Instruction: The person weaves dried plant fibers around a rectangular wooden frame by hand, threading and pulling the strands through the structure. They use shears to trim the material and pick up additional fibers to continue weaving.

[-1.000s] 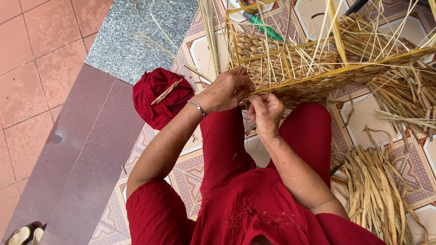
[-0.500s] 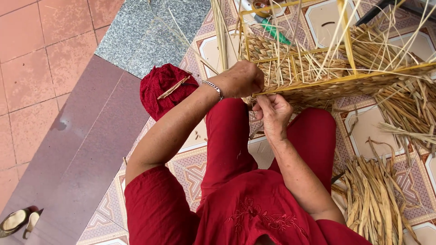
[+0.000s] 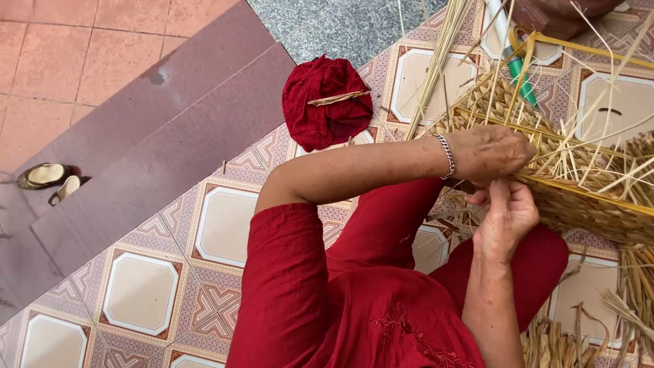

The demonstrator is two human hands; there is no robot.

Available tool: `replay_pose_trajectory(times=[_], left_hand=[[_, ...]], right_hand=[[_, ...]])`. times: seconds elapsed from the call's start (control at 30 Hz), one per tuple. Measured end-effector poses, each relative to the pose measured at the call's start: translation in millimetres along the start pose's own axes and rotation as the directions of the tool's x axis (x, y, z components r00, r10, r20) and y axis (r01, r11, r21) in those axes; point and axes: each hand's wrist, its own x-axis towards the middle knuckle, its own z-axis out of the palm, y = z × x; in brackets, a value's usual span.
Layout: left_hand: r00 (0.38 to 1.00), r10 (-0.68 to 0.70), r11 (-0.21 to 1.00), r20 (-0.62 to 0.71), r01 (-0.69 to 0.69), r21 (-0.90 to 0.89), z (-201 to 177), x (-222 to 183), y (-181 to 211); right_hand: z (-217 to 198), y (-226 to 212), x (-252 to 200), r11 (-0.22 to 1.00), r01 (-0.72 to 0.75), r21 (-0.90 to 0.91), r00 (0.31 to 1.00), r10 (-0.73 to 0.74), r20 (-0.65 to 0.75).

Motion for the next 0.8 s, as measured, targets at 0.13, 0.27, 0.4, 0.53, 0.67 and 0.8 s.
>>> replay_pose_trajectory(times=[0.13,0.27,0.4,0.53,0.67,0.8], left_hand=[[0.988,-0.106,0.971,-0.112,0.078,-0.227,5.6,-8.0,-6.8],[0.938,-0.033,0.954,-0.346,-0.074,-0.292,-8.0,-19.1,-1.8],[0.953,-0.254,0.813,-0.164,0.119,-0.57,-23.9,-33.1,4.2],[0.836,-0.282,0.758,-0.47,-0.106,-0.644,-51.4,-66.7,20.8],[0.732,-0.477,0.649,-0.486,-0.079,-0.757,-37.9,-89.3,19.7],[0.798,-0.599,0.175,0.069,0.215,-0.961,-16.9,-92.8,16.2]], right_hand=[[-5.7,-21.7,-1.0,0.976,0.021,-0.217,0.997,-0.005,0.074],[-2.0,-36.5,-4.9,0.8,0.313,-0.513,0.949,-0.289,0.128],[5.8,-44.0,-1.8,0.61,0.473,-0.636,0.881,-0.336,0.333],[16.2,-52.2,-0.9,0.604,0.403,-0.687,0.913,-0.316,0.258],[20.7,-55.8,1.9,0.75,0.262,-0.608,0.964,-0.176,0.199],[13.9,-54.8,7.6,0.858,0.128,-0.497,0.979,-0.029,0.201]])
